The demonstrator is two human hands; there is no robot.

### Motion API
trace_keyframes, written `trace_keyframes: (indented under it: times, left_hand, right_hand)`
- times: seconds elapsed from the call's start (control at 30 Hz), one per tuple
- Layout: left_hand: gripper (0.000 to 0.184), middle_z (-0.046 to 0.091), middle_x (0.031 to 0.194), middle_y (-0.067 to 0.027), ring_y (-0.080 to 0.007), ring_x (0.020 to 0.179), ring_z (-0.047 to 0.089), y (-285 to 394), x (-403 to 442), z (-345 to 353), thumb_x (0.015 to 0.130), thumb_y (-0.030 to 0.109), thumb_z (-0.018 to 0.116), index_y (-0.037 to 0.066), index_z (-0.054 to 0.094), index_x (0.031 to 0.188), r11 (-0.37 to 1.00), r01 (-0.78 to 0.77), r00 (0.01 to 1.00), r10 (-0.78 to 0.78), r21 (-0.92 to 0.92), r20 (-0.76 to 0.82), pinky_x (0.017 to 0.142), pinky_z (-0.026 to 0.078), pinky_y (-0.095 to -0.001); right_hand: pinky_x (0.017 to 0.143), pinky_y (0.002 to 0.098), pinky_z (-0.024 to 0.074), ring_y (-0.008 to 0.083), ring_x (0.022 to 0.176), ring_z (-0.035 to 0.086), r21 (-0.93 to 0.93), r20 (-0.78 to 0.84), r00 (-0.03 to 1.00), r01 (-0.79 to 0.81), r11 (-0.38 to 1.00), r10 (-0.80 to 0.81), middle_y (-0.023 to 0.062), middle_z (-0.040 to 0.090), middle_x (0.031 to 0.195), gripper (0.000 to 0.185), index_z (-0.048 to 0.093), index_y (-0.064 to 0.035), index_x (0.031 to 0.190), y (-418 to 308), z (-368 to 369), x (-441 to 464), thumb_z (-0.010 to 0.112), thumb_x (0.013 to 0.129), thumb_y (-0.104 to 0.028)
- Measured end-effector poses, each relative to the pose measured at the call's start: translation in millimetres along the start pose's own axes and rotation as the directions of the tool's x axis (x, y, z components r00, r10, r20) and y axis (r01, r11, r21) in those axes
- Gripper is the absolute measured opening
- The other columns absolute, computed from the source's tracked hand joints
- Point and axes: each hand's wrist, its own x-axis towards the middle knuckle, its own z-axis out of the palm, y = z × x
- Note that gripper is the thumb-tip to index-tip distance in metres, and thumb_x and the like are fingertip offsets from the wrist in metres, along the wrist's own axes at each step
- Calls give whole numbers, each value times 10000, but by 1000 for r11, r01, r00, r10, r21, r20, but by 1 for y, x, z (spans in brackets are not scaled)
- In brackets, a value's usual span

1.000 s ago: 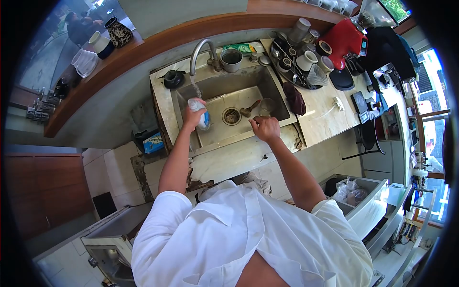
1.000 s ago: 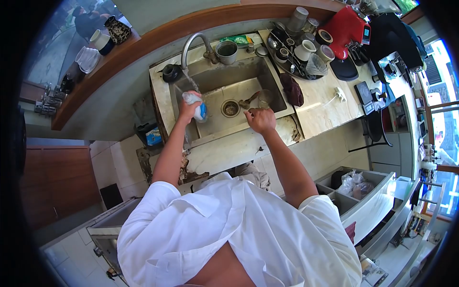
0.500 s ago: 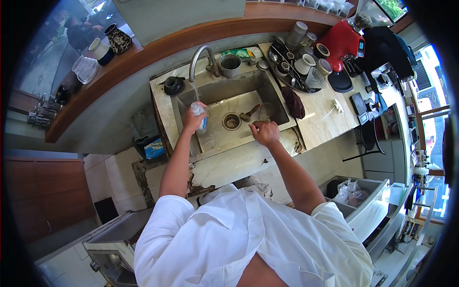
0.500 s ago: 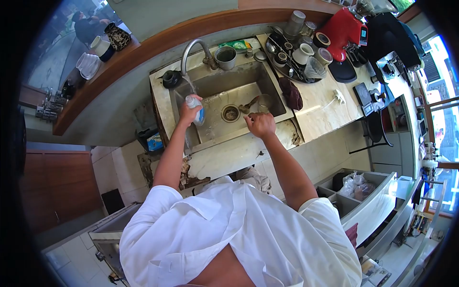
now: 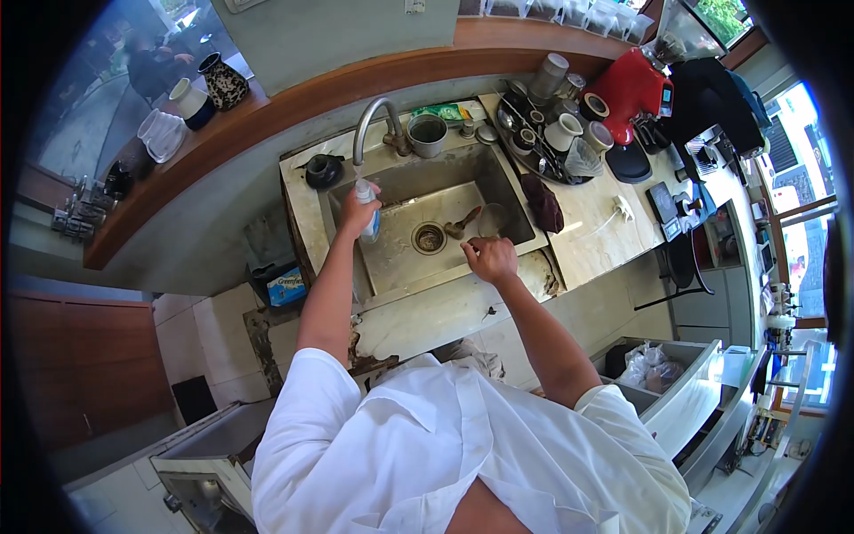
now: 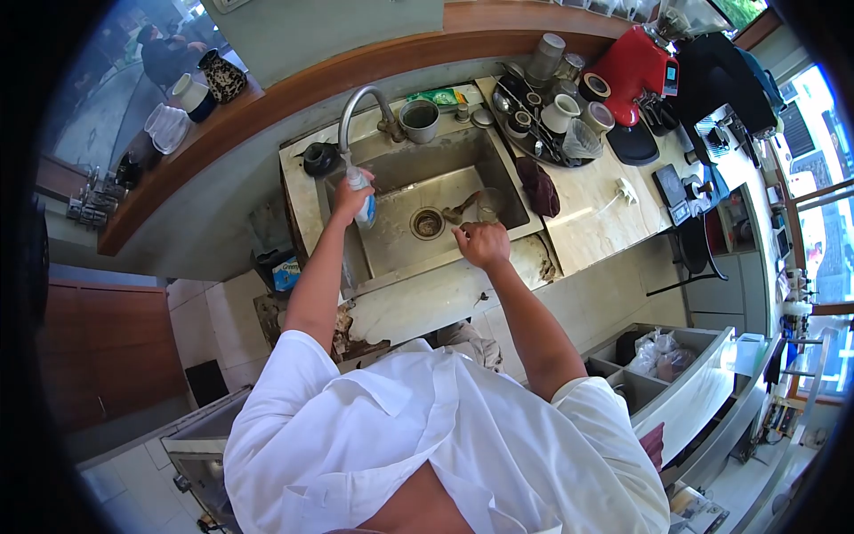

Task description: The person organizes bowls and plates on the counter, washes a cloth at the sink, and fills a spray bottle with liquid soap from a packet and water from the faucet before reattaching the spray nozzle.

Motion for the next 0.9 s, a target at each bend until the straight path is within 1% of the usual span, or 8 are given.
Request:
trace_keyframes:
  times: [0.17, 0.23, 0.47, 0.53, 0.57, 0.63, 0.77, 0.9]
  left_hand:
    - [321, 696, 983, -25, -190, 939, 674, 0, 6, 2, 707, 27, 733, 107, 652, 1008, 1000, -11, 1000, 11, -10, 23, 852, 508, -343]
    - [320, 694, 996, -20, -185, 951, 670, -2, 6, 3, 712, 20, 731, 111, 654, 1009, 997, -13, 1000, 14, -78, 23, 859, 506, -342]
    - [327, 697, 990, -22, -181, 950, 671, 0, 6, 0, 707, 17, 740, 118, 659, 1007, 997, 7, 1000, -6, -82, 10, 860, 508, -344]
    - [309, 700, 971, -29, -182, 936, 675, -4, 3, 0, 714, 24, 734, 121, 656, 996, 999, 23, 1000, -23, 24, 18, 851, 513, -344]
    - [309, 700, 971, -29, -182, 936, 675, -10, -2, 2, 714, 24, 734, 121, 656, 996, 999, 22, 1000, -23, 26, 22, 851, 513, -344]
    - [304, 690, 981, -10, -167, 931, 661, -23, -21, 10, 716, 14, 732, 115, 663, 994, 989, -86, 993, 75, 118, 94, 848, 508, -332]
    - [310, 686, 970, -6, -165, 940, 661, -11, -65, 30, 721, 15, 733, 118, 655, 1002, 994, -105, 994, 105, -15, 24, 861, 503, -333]
    - [330, 688, 984, -9, -171, 954, 660, 10, -78, 43, 726, 2, 726, 116, 643, 1024, 990, -126, 991, 128, -58, 38, 871, 500, -333]
  right_hand:
    - [801, 418, 495, 281, 833, 694, 16, -13, 1000, 16, 1000, -16, 102, 736, 813, 377, 782, -153, 905, 1, 0, -1, 568, 953, -459]
    - [798, 418, 497, 281, 830, 695, 19, -14, 1000, 15, 1000, -14, 102, 736, 813, 375, 781, -150, 902, 1, 0, -1, 569, 952, -456]
    - [794, 421, 495, 283, 828, 695, 33, -11, 1000, 22, 999, -21, 104, 736, 821, 373, 778, -146, 892, 1, -1, -1, 570, 952, -449]
    - [797, 423, 495, 285, 830, 696, 31, -12, 1000, 20, 999, -20, 104, 736, 822, 373, 779, -147, 894, 0, -1, -1, 567, 953, -449]
    - [801, 426, 496, 287, 832, 696, 28, -14, 1000, 19, 999, -19, 105, 736, 824, 373, 779, -148, 895, 1, -2, -1, 565, 954, -449]
    - [809, 426, 495, 288, 834, 696, 28, 7, 1000, 16, 999, -16, 104, 736, 823, 377, 779, -149, 897, 0, -3, -3, 562, 954, -451]
    - [832, 426, 495, 294, 836, 696, 55, -12, 999, 32, 998, -32, 109, 734, 817, 400, 779, -151, 904, 5, -1, -2, 543, 956, -471]
    - [859, 421, 490, 290, 864, 696, 78, 10, 999, 40, 996, -41, 99, 737, 829, 428, 776, -153, 934, 9, 4, 0, 524, 957, -498]
